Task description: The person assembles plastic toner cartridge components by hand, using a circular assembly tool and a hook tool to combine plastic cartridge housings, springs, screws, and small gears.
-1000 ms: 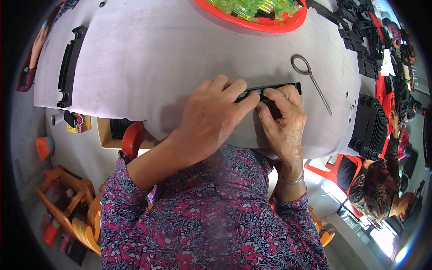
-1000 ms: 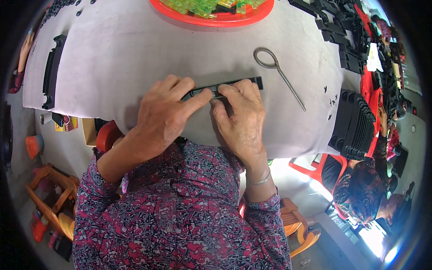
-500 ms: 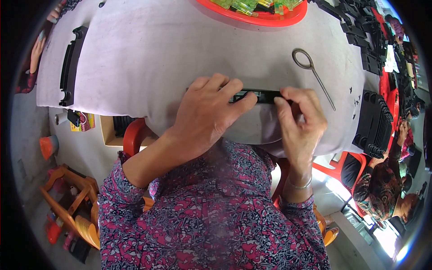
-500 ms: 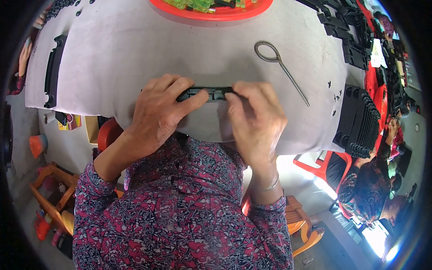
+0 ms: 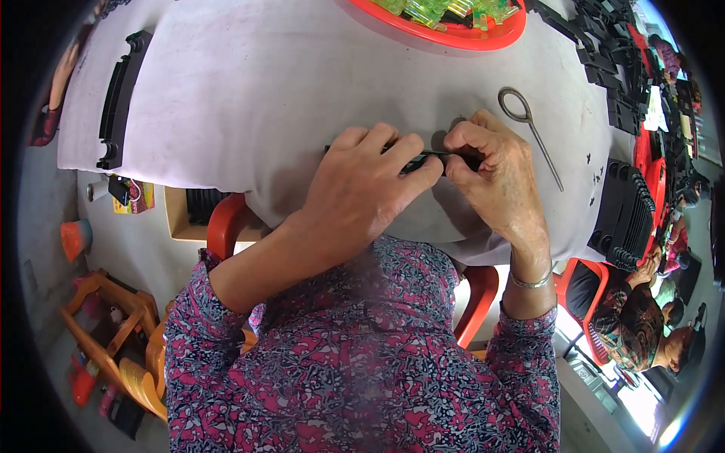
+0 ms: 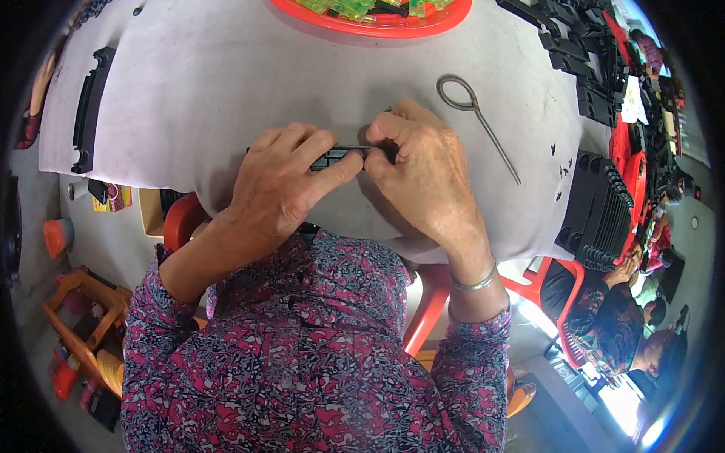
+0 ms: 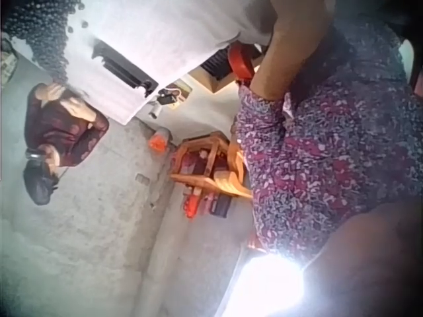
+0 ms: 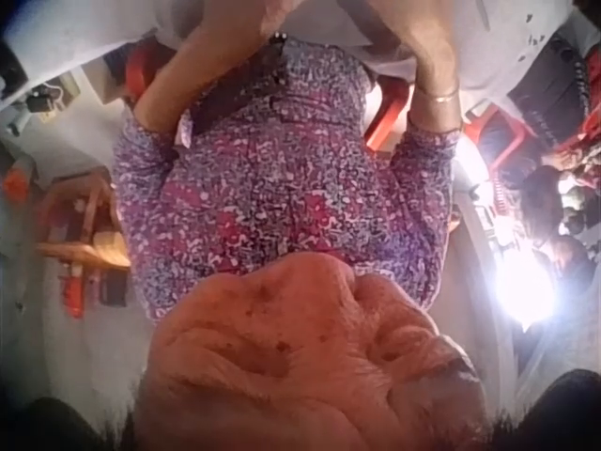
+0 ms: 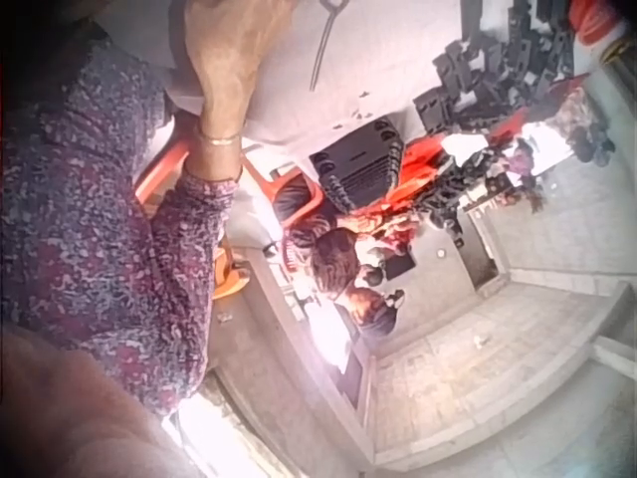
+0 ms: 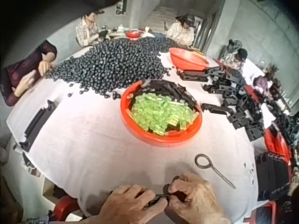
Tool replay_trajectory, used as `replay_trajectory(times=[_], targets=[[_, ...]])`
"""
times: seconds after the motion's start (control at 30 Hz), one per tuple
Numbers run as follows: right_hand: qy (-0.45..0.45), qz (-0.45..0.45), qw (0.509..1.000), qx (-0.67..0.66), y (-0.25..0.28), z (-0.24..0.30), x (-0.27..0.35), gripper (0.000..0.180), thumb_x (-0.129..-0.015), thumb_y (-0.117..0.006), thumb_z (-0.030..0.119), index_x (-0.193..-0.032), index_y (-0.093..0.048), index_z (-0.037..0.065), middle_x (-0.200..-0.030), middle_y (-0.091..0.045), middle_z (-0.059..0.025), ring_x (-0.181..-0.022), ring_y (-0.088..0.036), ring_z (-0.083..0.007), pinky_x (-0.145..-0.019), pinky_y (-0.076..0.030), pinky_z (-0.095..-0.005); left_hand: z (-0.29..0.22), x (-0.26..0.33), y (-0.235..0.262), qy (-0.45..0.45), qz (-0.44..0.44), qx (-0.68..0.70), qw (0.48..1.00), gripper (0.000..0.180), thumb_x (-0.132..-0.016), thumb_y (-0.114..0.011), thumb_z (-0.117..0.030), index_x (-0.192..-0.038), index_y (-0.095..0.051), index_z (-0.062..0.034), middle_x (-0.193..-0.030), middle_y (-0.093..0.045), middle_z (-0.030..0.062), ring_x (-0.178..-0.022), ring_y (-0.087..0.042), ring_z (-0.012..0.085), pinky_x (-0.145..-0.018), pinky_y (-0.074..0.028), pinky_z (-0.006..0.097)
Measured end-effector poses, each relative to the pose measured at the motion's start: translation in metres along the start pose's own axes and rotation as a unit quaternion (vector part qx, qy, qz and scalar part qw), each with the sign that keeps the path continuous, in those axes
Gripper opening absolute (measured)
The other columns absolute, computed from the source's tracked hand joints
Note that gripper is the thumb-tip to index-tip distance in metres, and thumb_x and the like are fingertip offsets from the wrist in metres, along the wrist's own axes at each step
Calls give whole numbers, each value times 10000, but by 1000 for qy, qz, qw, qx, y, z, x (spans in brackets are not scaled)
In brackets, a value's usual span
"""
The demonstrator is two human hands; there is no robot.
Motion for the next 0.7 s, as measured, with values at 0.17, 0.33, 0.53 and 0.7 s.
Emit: replay_trajectory(times=[0.17,0.33,0.53,0.7], targets=[[13,41,999,-27,-4,0,-6,100,-737,-607,-15,-835,-631,-12,-813,-593,-136,-671,-603,-283,-628,-476,-375,1,-1,-1,-11,-4,2,1000,355,-787,-564,-136,-1112,-707,-155,-1036,-598,57,-1000,-593,247,-813,-468,386],[45,65,996,-40,-5,-3,-11,107,-746,-612,-9,-850,-635,-23,-820,-602,-133,-677,-606,-266,-630,-479,-365,2,-2,-2,-24,-21,0,999,370,-752,-586,-89,-1093,-711,-160,-1018,-597,54,-976,-596,242,-780,-470,380],[-1,-28,980,-196,22,-36,-6,204,-813,-706,107,-967,-673,-22,-929,-659,-124,-736,-636,-239,-676,-514,-329,-1,-1,2,-27,-32,-4,999,368,-744,-594,-73,-1086,-700,-156,-994,-597,64,-957,-601,255,-765,-476,387],[-44,-178,969,163,73,-59,7,406,-822,-765,247,-1128,-673,-3,-1038,-654,-151,-804,-643,-269,-725,-528,-364,-2,0,-2,-2,-49,-2,999,336,-767,-586,-78,-1078,-693,-146,-1008,-600,72,-955,-602,266,-827,-478,414]])
Point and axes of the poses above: each hand's wrist, its own x-axis away from the middle knuckle, its own y-axis out of the back of the hand, z = x × y, the point moved 7 cm from there along -x, towards the middle knuckle
